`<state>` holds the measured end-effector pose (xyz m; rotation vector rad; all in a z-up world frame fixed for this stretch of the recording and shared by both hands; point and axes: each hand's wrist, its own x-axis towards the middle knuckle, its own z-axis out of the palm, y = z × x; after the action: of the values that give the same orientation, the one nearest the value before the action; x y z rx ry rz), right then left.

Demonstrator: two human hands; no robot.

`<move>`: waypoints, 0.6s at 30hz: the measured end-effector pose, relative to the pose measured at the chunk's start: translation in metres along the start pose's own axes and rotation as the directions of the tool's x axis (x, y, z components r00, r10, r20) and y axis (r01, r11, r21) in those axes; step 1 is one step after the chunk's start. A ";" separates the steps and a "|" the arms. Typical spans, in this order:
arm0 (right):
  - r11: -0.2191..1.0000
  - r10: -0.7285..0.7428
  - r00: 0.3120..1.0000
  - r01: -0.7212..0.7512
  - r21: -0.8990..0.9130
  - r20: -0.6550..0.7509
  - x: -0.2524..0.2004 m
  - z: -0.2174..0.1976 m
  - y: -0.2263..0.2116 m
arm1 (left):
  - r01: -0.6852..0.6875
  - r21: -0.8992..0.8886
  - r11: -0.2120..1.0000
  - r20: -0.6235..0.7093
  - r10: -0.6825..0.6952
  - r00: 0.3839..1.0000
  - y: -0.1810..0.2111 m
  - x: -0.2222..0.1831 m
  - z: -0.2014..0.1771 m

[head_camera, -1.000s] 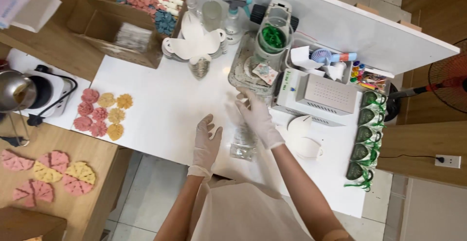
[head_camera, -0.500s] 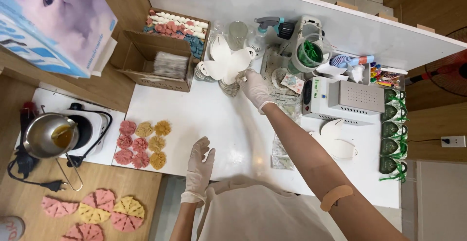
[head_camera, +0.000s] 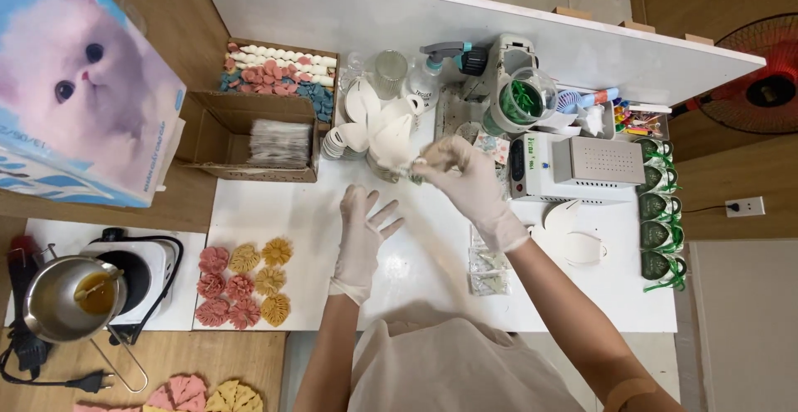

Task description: Gathering paper filler and placing it into a small flower-shaped gift box, then tying a green ribbon around a small packaged item.

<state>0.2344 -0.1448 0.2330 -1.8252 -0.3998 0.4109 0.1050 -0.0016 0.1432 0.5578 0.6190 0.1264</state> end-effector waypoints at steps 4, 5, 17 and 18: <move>0.910 -0.309 0.943 0.332 -0.250 0.126 -0.053 -0.019 -0.041 | 0.082 -0.093 0.992 -0.115 -0.093 0.989 0.013 0.001 0.029; 0.912 -0.306 0.936 0.341 -0.228 0.174 -0.064 -0.022 -0.054 | -0.350 0.418 0.838 0.132 0.325 0.936 -0.005 0.012 0.008; 0.998 0.051 0.999 -0.051 0.027 0.010 -0.139 -0.066 -0.041 | -0.158 0.335 0.929 -0.135 0.213 0.968 -0.013 -0.054 0.075; 0.994 0.047 0.999 -0.046 0.100 -0.006 -0.142 -0.071 -0.035 | -0.254 0.405 0.878 -0.055 0.301 0.952 -0.018 -0.055 0.073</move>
<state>0.1400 -0.2612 0.2965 -1.7408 -0.3256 0.4477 0.1019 -0.0653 0.2113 1.0382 0.6797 0.3119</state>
